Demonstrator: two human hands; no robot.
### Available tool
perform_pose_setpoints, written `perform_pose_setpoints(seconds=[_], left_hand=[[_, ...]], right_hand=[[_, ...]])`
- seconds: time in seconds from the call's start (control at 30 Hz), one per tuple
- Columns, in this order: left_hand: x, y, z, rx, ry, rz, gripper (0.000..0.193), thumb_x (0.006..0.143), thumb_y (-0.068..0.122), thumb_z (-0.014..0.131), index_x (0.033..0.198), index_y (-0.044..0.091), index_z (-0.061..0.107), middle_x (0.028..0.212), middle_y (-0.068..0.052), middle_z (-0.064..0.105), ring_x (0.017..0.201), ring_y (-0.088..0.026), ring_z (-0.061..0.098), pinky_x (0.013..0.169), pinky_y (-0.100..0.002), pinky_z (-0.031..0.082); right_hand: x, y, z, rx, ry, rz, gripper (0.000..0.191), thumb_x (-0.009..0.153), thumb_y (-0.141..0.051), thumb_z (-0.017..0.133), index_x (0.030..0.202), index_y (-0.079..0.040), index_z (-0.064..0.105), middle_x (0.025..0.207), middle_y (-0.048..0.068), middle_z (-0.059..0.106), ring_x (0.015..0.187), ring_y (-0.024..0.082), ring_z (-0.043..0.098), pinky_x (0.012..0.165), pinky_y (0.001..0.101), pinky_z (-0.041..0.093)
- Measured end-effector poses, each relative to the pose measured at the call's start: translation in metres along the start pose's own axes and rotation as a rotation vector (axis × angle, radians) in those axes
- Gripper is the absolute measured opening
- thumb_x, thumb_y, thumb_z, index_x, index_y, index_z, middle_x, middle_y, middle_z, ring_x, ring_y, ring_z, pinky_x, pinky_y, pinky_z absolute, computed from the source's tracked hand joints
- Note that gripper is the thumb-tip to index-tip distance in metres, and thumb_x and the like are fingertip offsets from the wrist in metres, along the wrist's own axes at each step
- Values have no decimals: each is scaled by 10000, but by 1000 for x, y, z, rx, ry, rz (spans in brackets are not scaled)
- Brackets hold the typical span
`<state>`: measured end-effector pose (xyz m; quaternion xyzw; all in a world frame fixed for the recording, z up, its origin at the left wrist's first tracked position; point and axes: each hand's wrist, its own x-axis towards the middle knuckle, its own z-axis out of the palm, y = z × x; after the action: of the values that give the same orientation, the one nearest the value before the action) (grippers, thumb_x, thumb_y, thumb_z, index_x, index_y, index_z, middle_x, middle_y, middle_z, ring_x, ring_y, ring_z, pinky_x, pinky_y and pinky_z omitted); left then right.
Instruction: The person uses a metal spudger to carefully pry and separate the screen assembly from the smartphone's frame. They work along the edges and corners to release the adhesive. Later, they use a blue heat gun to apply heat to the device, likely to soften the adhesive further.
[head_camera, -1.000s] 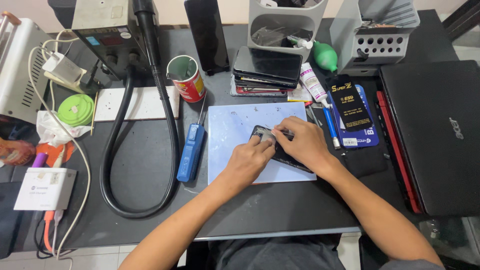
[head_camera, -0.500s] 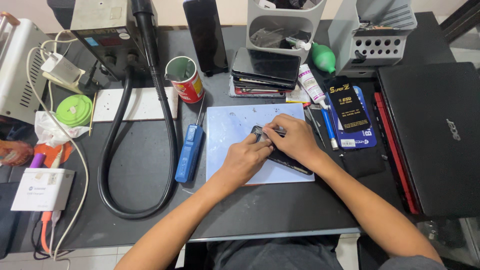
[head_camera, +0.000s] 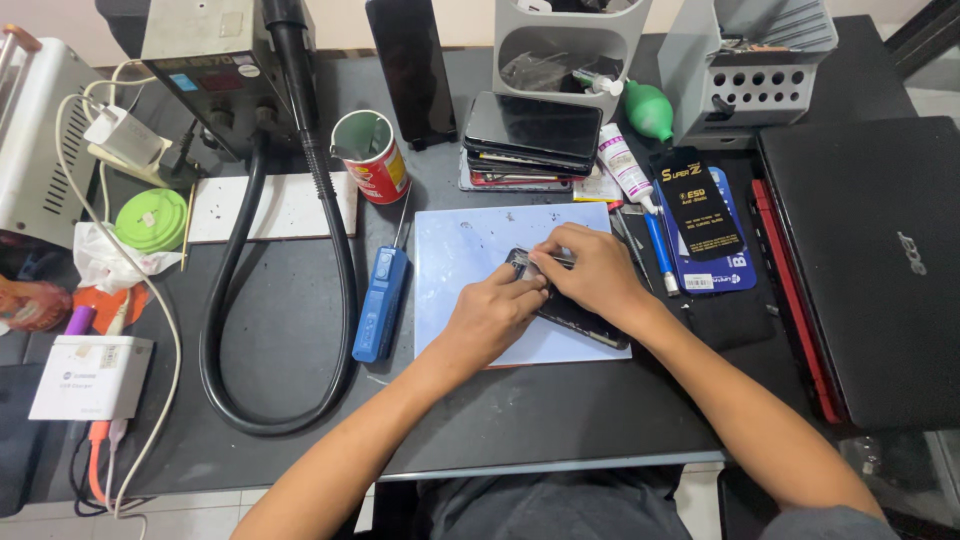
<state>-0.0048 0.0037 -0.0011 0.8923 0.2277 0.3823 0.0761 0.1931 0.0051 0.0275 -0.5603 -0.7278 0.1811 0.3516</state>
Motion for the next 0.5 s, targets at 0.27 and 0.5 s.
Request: perform_pose_setpoints(seconds=[0.27, 0.5], left_hand=[[2, -1, -3, 19, -56, 9, 149, 794, 54, 733, 940, 46, 704, 1045, -41, 731, 936, -226, 663, 709, -350, 582], [1, 2, -4, 36, -44, 1, 122, 793, 46, 718, 909, 39, 679, 1048, -57, 722, 941, -230, 663, 688, -350, 582]], right_hand=[[2, 6, 8, 26, -3, -46, 191, 883, -237, 764, 884, -50, 724, 903, 82, 757, 827, 284, 746, 715, 372, 562], [-2, -7, 3, -84, 6, 47, 178, 883, -247, 738, 871, -71, 722, 904, 55, 751, 821, 282, 739, 692, 374, 560]])
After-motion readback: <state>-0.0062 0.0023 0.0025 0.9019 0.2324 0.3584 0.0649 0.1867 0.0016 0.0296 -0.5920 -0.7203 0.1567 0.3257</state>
